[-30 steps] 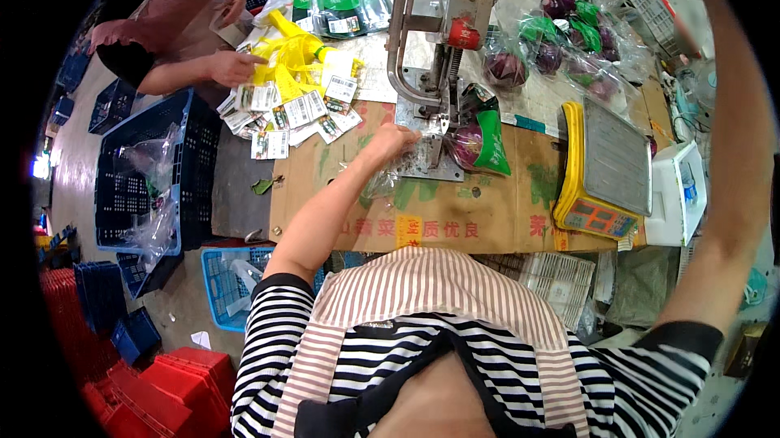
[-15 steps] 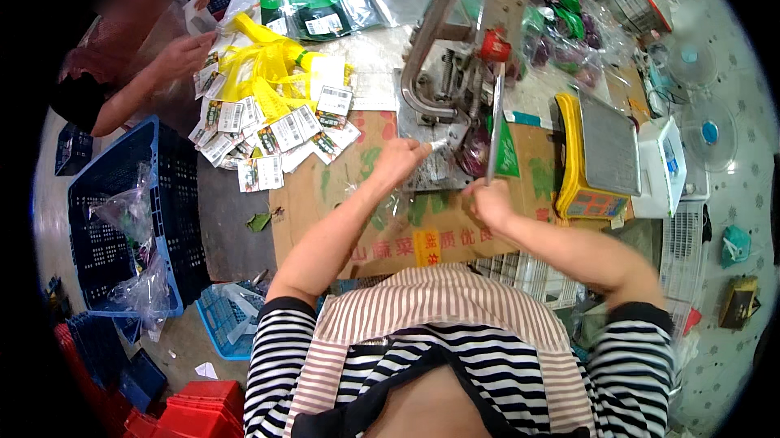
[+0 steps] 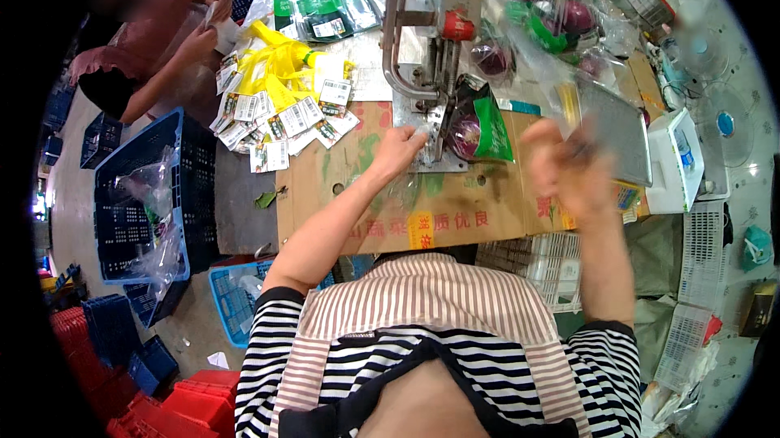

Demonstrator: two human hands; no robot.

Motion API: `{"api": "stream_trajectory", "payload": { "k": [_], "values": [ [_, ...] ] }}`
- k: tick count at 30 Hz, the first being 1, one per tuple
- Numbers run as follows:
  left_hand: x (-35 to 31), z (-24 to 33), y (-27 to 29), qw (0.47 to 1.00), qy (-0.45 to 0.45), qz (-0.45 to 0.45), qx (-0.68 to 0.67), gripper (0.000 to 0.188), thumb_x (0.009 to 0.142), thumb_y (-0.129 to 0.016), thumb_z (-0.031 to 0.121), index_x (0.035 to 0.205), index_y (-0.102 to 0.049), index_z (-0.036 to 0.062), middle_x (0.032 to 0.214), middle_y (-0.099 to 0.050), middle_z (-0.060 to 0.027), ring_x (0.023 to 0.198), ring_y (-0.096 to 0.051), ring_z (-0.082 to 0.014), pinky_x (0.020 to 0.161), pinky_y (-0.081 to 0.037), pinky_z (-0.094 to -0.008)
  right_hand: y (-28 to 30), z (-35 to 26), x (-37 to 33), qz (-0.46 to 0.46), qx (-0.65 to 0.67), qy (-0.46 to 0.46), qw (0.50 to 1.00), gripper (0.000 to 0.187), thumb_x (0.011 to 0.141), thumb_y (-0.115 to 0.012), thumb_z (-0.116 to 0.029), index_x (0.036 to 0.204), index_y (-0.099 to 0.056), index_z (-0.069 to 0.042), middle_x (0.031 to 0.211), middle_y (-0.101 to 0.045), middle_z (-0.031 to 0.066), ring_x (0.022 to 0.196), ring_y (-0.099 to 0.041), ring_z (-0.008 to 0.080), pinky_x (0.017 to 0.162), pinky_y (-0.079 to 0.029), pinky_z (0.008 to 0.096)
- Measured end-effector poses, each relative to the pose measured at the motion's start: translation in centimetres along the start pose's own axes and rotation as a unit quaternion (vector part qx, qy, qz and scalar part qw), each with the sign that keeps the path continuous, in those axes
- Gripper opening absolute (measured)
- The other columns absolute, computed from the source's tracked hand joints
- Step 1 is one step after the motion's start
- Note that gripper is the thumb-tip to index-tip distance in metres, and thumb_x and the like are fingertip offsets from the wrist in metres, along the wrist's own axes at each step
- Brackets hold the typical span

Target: The person places red onions into clear plastic bags, weighs them on a digital scale, and seals them using a heat-sealing machine. The sealed bags are then placed into a blue crate. The process is repeated continuously throughout the clip.

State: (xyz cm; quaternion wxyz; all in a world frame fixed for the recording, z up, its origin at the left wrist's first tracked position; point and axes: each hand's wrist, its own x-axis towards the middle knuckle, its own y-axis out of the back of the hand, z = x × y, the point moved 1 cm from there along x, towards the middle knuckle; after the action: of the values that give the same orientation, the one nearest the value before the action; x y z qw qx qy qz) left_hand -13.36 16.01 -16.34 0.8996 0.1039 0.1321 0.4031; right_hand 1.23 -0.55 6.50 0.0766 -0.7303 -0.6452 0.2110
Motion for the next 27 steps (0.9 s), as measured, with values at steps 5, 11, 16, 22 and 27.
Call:
{"api": "stream_trajectory", "payload": {
  "k": [5,11,16,22,27],
  "values": [
    [-1.7,5.3,-1.8,0.998,-0.048,-0.017,-0.044,0.028,0.076,-0.055,0.024,0.073,-0.058,-0.0035,0.055,-0.051,-0.0044,0.054,-0.045,-0.0091,0.051,-0.038,-0.028,5.6,-2.4,-0.8,0.149,-0.123,0.18,0.965,0.033,0.085,-0.047,-0.036,0.092,-0.056,-0.005,0.064,-0.051,0.0004,0.056,-0.047,0.0082,0.05,-0.037,0.0214],
    [-5.7,11.8,-4.2,0.987,-0.135,-0.064,-0.053,0.029,0.075,-0.056,0.025,0.069,-0.057,-0.0032,0.053,-0.049,-0.0041,0.053,-0.045,-0.0099,0.049,-0.038,-0.0293,12.6,14.5,2.4,0.225,-0.387,0.082,0.891,0.06,0.081,-0.053,-0.04,0.126,-0.034,-0.003,0.13,-0.033,0.0162,0.12,-0.032,0.0255,0.099,-0.026,0.0346],
    [-10.8,16.8,3.7,0.967,-0.062,-0.103,-0.226,0.026,0.072,-0.058,0.025,0.063,-0.058,0.0005,0.051,-0.047,0.0001,0.047,-0.043,-0.0069,0.043,-0.034,-0.0242,6.3,19.0,1.5,-0.039,0.08,-0.087,0.992,0.049,0.088,-0.046,-0.032,0.126,-0.034,-0.004,0.116,-0.047,0.0091,0.101,-0.048,0.0147,0.083,-0.041,0.0266],
    [-20.9,15.5,23.3,0.941,-0.145,0.276,-0.13,0.023,0.078,-0.053,0.033,0.067,-0.053,0.0129,0.055,-0.043,0.0035,0.05,-0.041,-0.0077,0.044,-0.032,-0.0221,4.1,13.2,3.0,-0.129,-0.197,-0.069,0.969,0.036,0.085,-0.051,-0.022,0.116,-0.046,-0.003,0.101,-0.057,0.0093,0.09,-0.055,0.0141,0.078,-0.044,0.0286],
    [-26.3,2.8,43.8,0.863,-0.058,0.498,-0.058,0.026,0.083,-0.051,0.015,0.105,-0.057,0.0048,0.078,-0.054,0.0014,0.062,-0.048,-0.0062,0.05,-0.035,-0.0167,10.3,10.6,3.8,0.101,-0.204,-0.001,0.974,0.03,0.085,-0.052,-0.025,0.106,-0.052,-0.004,0.089,-0.06,0.0031,0.077,-0.054,0.0079,0.063,-0.042,0.0207]
  ]
}}
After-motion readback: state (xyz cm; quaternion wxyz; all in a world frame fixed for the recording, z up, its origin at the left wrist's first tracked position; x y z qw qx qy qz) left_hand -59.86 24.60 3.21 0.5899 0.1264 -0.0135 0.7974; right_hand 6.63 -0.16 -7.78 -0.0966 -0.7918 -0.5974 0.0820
